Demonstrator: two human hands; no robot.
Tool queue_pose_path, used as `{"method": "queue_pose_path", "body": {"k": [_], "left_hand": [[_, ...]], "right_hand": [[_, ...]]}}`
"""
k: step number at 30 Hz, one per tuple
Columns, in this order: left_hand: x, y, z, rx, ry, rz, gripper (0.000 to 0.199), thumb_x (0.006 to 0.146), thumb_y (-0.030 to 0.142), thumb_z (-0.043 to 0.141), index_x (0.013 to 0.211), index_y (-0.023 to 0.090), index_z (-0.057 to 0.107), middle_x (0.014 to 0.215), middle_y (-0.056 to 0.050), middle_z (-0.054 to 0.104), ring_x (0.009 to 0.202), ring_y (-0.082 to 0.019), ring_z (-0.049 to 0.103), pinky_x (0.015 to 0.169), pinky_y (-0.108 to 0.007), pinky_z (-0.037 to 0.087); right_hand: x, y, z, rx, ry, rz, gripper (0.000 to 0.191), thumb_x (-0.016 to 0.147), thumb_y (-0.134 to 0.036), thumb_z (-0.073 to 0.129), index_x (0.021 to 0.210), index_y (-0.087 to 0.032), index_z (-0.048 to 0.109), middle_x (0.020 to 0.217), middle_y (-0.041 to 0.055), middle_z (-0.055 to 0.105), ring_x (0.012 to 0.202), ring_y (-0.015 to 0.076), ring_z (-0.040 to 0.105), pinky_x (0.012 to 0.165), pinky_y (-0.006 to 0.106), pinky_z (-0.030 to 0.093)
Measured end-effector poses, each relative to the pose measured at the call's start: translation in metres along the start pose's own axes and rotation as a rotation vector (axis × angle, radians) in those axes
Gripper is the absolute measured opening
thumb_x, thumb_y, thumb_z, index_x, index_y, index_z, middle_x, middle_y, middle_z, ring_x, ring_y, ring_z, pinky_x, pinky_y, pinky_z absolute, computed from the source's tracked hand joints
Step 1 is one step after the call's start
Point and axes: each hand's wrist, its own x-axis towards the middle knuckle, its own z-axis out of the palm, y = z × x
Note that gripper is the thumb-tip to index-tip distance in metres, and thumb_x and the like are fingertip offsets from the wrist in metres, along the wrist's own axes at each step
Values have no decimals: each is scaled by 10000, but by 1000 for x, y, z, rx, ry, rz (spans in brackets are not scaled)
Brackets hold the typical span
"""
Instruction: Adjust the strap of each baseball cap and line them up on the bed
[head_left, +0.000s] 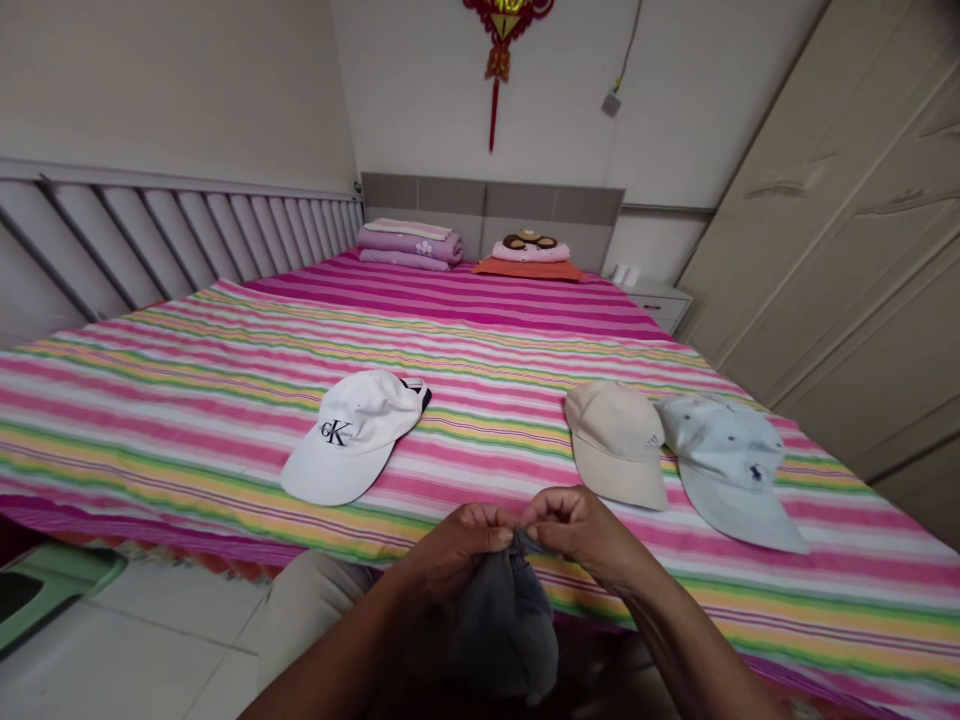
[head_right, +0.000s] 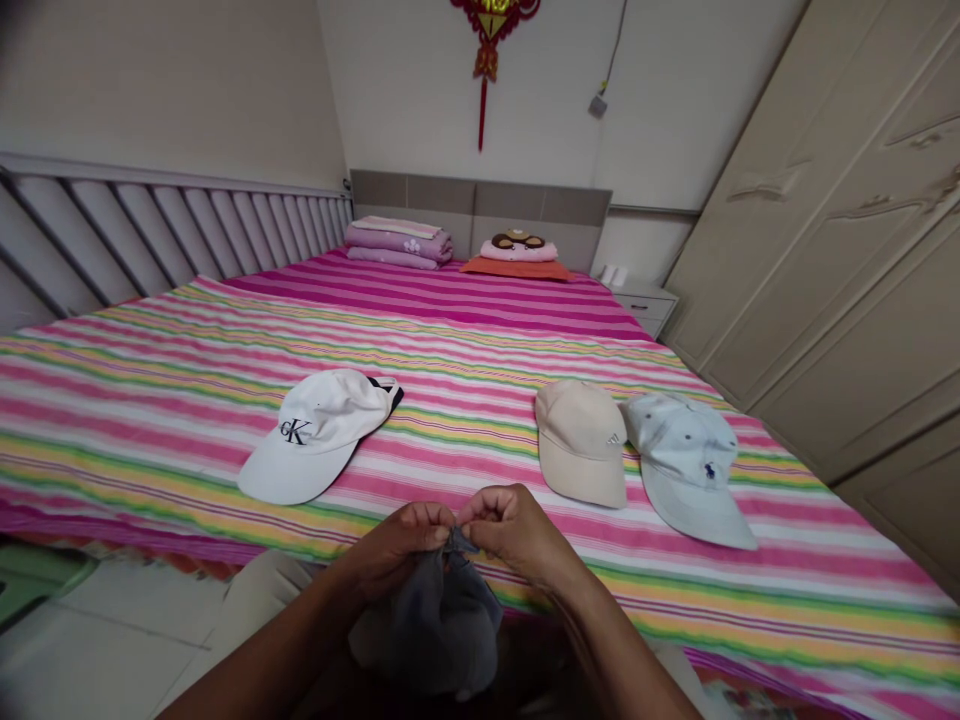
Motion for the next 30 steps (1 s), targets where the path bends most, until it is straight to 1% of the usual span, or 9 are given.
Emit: {"method": "queue_pose_path", "body": {"k": [5, 10, 16, 19, 21, 23, 26, 28, 30], "left_hand": [[0, 1, 0, 42, -3, -27, 219, 586, 234, 740, 717, 85, 647, 585, -20, 599, 491, -74, 503, 513, -188, 363], [0, 2, 0, 114, 6, -72, 244, 569, 274, 745, 676, 97, 615, 557, 1, 544, 477, -69, 447, 494, -195, 315], [1, 1, -3, 146, -52, -96, 231, 595, 265, 726, 717, 95, 627, 612, -16, 562, 522, -77, 471, 528, -200, 340], [0, 3, -2, 105, -17, -56, 223, 584, 244, 735, 713, 91, 637, 632, -32, 598, 550, -88, 513, 549, -198, 366], [-1, 5, -1, 81, 19, -27, 223, 581, 245, 739, 708, 88, 642, 609, -31, 606, 527, -85, 520, 531, -192, 370], [-1, 6, 1, 53, 49, -13, 227, 579, 247, 743, 704, 85, 645, 579, -22, 600, 489, -75, 507, 505, -185, 363], [1, 7, 2, 2, 65, 10, 240, 569, 246, 752, 708, 83, 643, 596, -29, 616, 503, -82, 527, 516, -187, 374], [2, 6, 3, -15, 60, 25, 245, 572, 249, 752, 712, 83, 640, 609, -36, 627, 528, -94, 546, 532, -192, 385], [3, 6, 3, -23, 69, 35, 238, 574, 244, 752, 704, 85, 633, 604, -33, 627, 532, -96, 547, 538, -194, 386]], "right_hand": [[2, -5, -8, -45, -194, -9, 126, 592, -228, 664, 631, -152, 571, 516, -53, 463, 476, 67, 357, 450, 203, 246], [2, -12, -15, -254, -307, -81, 115, 662, -179, 620, 627, -161, 512, 546, -59, 426, 498, 69, 344, 457, 195, 253], [8, -16, -13, -155, -433, -30, 172, 637, -250, 669, 652, -159, 523, 546, -57, 442, 492, 70, 350, 454, 197, 265], [7, -15, -7, -129, -258, -91, 177, 664, -285, 656, 707, -172, 526, 525, -57, 441, 473, 82, 384, 450, 209, 289], [1, -13, -2, -209, -26, -260, 136, 725, -295, 604, 724, -186, 522, 541, -46, 448, 475, 95, 403, 448, 221, 308], [-6, -10, 5, -438, 145, -514, 89, 761, -262, 567, 719, -193, 531, 619, -5, 516, 541, 124, 470, 487, 246, 358], [-16, -2, 14, -953, 228, -828, 79, 750, -193, 577, 828, -186, 584, 868, 83, 617, 783, 217, 553, 662, 342, 430], [-18, 3, 18, -1189, 283, -913, 166, 749, -166, 569, 914, -174, 590, 958, 105, 620, 886, 251, 543, 783, 412, 418], [-17, 8, 22, -1273, 331, -955, 144, 765, -132, 542, 895, -161, 596, 956, 100, 626, 929, 242, 539, 888, 439, 376]]}}
